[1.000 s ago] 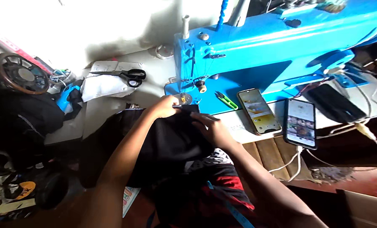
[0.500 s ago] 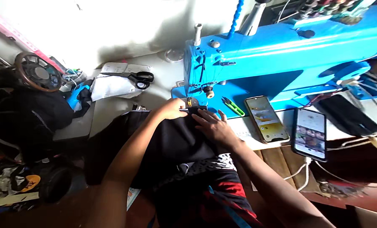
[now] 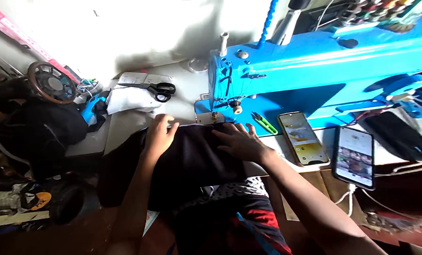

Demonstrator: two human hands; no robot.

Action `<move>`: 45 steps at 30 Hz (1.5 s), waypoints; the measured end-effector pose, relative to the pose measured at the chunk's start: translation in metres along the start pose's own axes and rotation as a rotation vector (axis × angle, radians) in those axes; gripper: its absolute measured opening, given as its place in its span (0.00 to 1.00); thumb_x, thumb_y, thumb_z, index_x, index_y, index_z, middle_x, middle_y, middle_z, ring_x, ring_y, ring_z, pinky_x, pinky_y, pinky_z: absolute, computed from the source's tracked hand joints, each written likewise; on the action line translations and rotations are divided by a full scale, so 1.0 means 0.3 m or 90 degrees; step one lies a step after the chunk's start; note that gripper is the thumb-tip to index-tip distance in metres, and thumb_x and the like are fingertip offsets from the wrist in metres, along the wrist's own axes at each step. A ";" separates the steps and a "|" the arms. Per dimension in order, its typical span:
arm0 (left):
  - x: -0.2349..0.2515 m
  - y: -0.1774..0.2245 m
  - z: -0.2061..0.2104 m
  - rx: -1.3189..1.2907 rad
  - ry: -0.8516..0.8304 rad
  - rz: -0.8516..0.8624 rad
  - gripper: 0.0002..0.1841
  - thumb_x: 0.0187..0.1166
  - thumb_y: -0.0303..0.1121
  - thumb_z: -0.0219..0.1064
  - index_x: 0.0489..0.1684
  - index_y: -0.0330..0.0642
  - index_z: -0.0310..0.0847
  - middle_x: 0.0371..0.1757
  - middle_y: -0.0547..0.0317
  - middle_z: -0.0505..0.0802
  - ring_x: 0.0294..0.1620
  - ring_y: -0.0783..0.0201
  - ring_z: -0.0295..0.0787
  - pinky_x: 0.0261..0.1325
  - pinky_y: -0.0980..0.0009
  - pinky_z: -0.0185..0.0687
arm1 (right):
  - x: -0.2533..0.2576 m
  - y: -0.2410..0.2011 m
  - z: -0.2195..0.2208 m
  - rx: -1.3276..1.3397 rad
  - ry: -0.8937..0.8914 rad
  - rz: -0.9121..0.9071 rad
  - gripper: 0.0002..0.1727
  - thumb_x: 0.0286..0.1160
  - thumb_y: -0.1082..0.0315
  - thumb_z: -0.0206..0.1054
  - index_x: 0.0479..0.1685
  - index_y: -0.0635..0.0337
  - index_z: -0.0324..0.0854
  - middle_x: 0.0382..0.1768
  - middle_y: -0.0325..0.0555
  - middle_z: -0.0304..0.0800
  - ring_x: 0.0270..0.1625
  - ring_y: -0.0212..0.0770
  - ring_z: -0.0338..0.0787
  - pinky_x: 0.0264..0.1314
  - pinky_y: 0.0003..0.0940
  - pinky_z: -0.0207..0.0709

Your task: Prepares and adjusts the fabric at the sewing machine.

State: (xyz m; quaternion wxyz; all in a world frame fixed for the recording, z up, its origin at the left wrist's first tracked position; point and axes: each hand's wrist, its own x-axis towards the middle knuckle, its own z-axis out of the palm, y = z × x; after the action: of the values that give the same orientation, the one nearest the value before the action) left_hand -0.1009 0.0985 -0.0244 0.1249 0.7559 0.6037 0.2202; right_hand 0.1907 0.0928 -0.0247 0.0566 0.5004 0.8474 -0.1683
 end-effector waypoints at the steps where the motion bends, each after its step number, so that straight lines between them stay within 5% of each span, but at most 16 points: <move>1: -0.060 -0.035 0.012 0.029 0.030 -0.017 0.23 0.89 0.45 0.59 0.70 0.34 0.80 0.74 0.36 0.83 0.78 0.39 0.77 0.80 0.40 0.70 | 0.000 0.001 0.002 -0.001 -0.002 0.000 0.34 0.85 0.37 0.55 0.91 0.26 0.61 0.88 0.54 0.63 0.87 0.62 0.63 0.81 0.78 0.46; 4: -0.202 -0.099 0.057 0.142 -0.046 -0.124 0.34 0.90 0.58 0.46 0.93 0.53 0.60 0.96 0.45 0.53 0.96 0.36 0.39 0.86 0.26 0.39 | -0.003 -0.005 0.002 -0.009 -0.006 0.004 0.36 0.84 0.34 0.54 0.92 0.27 0.59 0.88 0.55 0.62 0.87 0.64 0.63 0.81 0.79 0.46; 6: -0.239 -0.117 0.054 0.183 -0.059 -0.161 0.37 0.89 0.62 0.44 0.95 0.55 0.55 0.97 0.49 0.50 0.97 0.37 0.34 0.87 0.27 0.38 | -0.004 -0.005 0.006 -0.013 0.002 0.003 0.36 0.84 0.33 0.54 0.92 0.27 0.60 0.88 0.57 0.63 0.86 0.66 0.64 0.80 0.79 0.47; 10: -0.248 -0.151 0.042 0.194 -0.047 -0.157 0.39 0.87 0.65 0.44 0.95 0.54 0.55 0.97 0.56 0.52 0.97 0.37 0.37 0.89 0.33 0.42 | -0.007 -0.017 0.004 -0.013 -0.003 0.015 0.37 0.84 0.33 0.53 0.92 0.26 0.58 0.89 0.57 0.60 0.87 0.66 0.63 0.81 0.80 0.45; 14: -0.230 -0.074 0.051 0.221 -0.026 -0.138 0.36 0.90 0.59 0.43 0.93 0.48 0.59 0.95 0.44 0.56 0.96 0.33 0.37 0.87 0.25 0.29 | -0.008 -0.008 0.012 -0.009 0.018 0.007 0.37 0.83 0.32 0.53 0.92 0.26 0.59 0.88 0.58 0.63 0.86 0.67 0.64 0.79 0.80 0.47; 17: -0.205 0.067 0.115 0.166 0.040 0.010 0.31 0.91 0.51 0.47 0.86 0.41 0.70 0.90 0.42 0.68 0.94 0.36 0.51 0.88 0.29 0.41 | -0.004 -0.003 0.016 -0.015 0.032 -0.005 0.37 0.82 0.32 0.55 0.92 0.28 0.61 0.86 0.60 0.65 0.84 0.68 0.66 0.78 0.81 0.49; 19: -0.174 0.153 0.159 0.118 -0.006 0.079 0.29 0.91 0.49 0.49 0.86 0.44 0.71 0.91 0.48 0.69 0.94 0.42 0.53 0.90 0.33 0.44 | -0.001 -0.002 0.018 -0.017 0.034 -0.010 0.37 0.82 0.32 0.55 0.91 0.28 0.62 0.86 0.61 0.65 0.84 0.69 0.66 0.77 0.80 0.50; 22: -0.117 0.206 0.193 0.115 -0.120 0.099 0.29 0.92 0.49 0.48 0.90 0.47 0.66 0.93 0.53 0.65 0.96 0.48 0.47 0.92 0.36 0.34 | -0.001 0.008 0.026 -0.011 0.053 -0.018 0.38 0.81 0.31 0.56 0.90 0.29 0.63 0.85 0.60 0.67 0.82 0.68 0.68 0.77 0.78 0.51; 27: -0.070 0.217 0.193 0.159 -0.197 0.102 0.32 0.90 0.49 0.53 0.90 0.42 0.63 0.92 0.46 0.65 0.96 0.48 0.50 0.93 0.40 0.36 | -0.007 0.032 0.055 0.046 0.185 -0.053 0.35 0.79 0.38 0.65 0.83 0.40 0.75 0.76 0.57 0.79 0.77 0.66 0.76 0.76 0.81 0.55; 30: -0.053 0.230 0.177 0.171 -0.247 0.089 0.34 0.91 0.49 0.52 0.92 0.39 0.58 0.94 0.44 0.61 0.96 0.50 0.51 0.94 0.48 0.44 | -0.056 0.008 0.045 0.140 0.264 -0.023 0.23 0.79 0.49 0.70 0.62 0.56 0.90 0.56 0.57 0.92 0.63 0.64 0.87 0.63 0.72 0.71; 33: -0.043 0.227 0.160 0.150 -0.271 0.085 0.30 0.94 0.44 0.49 0.92 0.41 0.58 0.94 0.46 0.61 0.94 0.50 0.55 0.92 0.50 0.53 | -0.125 -0.036 0.022 0.251 0.186 0.082 0.21 0.82 0.50 0.69 0.44 0.62 0.91 0.37 0.57 0.93 0.44 0.59 0.92 0.50 0.67 0.80; 36: -0.027 0.228 0.136 0.146 -0.296 0.090 0.28 0.93 0.37 0.50 0.92 0.42 0.60 0.93 0.48 0.63 0.92 0.50 0.60 0.87 0.47 0.60 | -0.135 -0.057 0.030 0.333 0.079 0.159 0.21 0.79 0.51 0.71 0.48 0.63 0.89 0.39 0.58 0.93 0.46 0.59 0.92 0.52 0.65 0.80; 41: 0.040 0.278 0.075 0.188 -0.409 0.045 0.27 0.93 0.33 0.48 0.91 0.46 0.61 0.94 0.52 0.63 0.89 0.50 0.66 0.82 0.43 0.66 | -0.108 -0.051 0.035 0.414 0.119 0.083 0.11 0.78 0.63 0.73 0.43 0.63 0.89 0.34 0.54 0.91 0.38 0.50 0.90 0.46 0.55 0.81; 45: 0.086 0.320 0.026 0.213 -0.472 0.014 0.27 0.90 0.30 0.47 0.90 0.48 0.65 0.91 0.55 0.69 0.79 0.44 0.78 0.75 0.39 0.71 | -0.086 -0.057 0.058 0.711 0.127 0.094 0.11 0.82 0.70 0.65 0.57 0.65 0.77 0.36 0.45 0.85 0.32 0.33 0.83 0.38 0.32 0.79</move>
State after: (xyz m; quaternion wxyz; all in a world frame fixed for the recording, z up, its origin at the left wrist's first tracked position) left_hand -0.0102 0.1009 0.0171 0.2071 0.8002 0.5375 -0.1670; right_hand 0.1872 0.0578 -0.0303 -0.2852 0.5254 0.5939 -0.5384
